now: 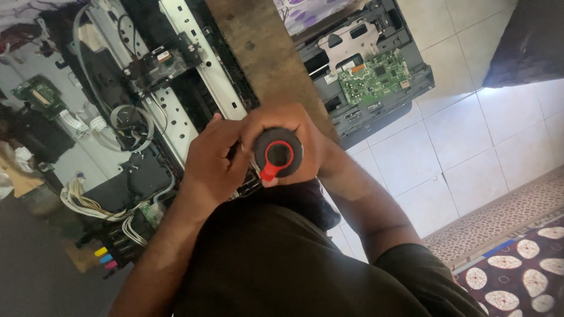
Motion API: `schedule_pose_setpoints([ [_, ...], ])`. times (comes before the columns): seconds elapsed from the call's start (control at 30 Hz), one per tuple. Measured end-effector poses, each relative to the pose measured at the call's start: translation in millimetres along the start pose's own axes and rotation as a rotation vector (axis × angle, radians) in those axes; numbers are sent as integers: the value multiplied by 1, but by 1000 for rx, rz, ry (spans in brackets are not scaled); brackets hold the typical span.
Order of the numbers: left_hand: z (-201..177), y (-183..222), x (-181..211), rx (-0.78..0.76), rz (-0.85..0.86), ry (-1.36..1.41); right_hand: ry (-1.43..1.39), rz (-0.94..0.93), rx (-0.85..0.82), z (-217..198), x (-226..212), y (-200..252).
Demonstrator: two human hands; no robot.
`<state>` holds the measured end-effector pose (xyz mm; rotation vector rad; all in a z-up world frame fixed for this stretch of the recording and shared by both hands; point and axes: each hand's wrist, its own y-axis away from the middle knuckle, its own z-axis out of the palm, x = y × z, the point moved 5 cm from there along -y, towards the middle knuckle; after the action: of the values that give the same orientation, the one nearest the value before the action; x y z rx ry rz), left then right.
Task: The person is disassembling a printer by removing screws with a screwdriver and then cleaning the internal parts with a brush.
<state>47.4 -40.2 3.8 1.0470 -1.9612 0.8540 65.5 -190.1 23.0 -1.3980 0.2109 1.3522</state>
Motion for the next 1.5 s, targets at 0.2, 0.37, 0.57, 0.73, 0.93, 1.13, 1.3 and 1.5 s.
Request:
schedule_pose_setpoints([
  [0.2, 2, 3, -1, 36, 15, 45, 71, -2, 122, 7, 1, 0],
  [0.37, 3, 7, -2, 1, -1, -75, 278, -173, 201, 7, -3, 7],
  [0.57, 3, -9, 14, -45, 70, 16, 639, -239, 139, 4, -19, 7],
  [0.73, -5, -17, 39, -54, 16, 373, 682, -241, 112, 4, -39, 1],
  [0.93, 2, -17, 26, -115, -22, 202, 486, -23, -132, 6, -57, -8],
  [1.13, 5, -14, 22, -134, -56, 223, 625, -39, -340, 9, -77, -19],
  [1.3, 7, -17, 24, -67, 12, 362, 1065, 51, -64, 17, -93, -26],
  [1.5, 2, -30, 42, -223, 43, 153, 954, -73, -175, 15, -100, -25],
])
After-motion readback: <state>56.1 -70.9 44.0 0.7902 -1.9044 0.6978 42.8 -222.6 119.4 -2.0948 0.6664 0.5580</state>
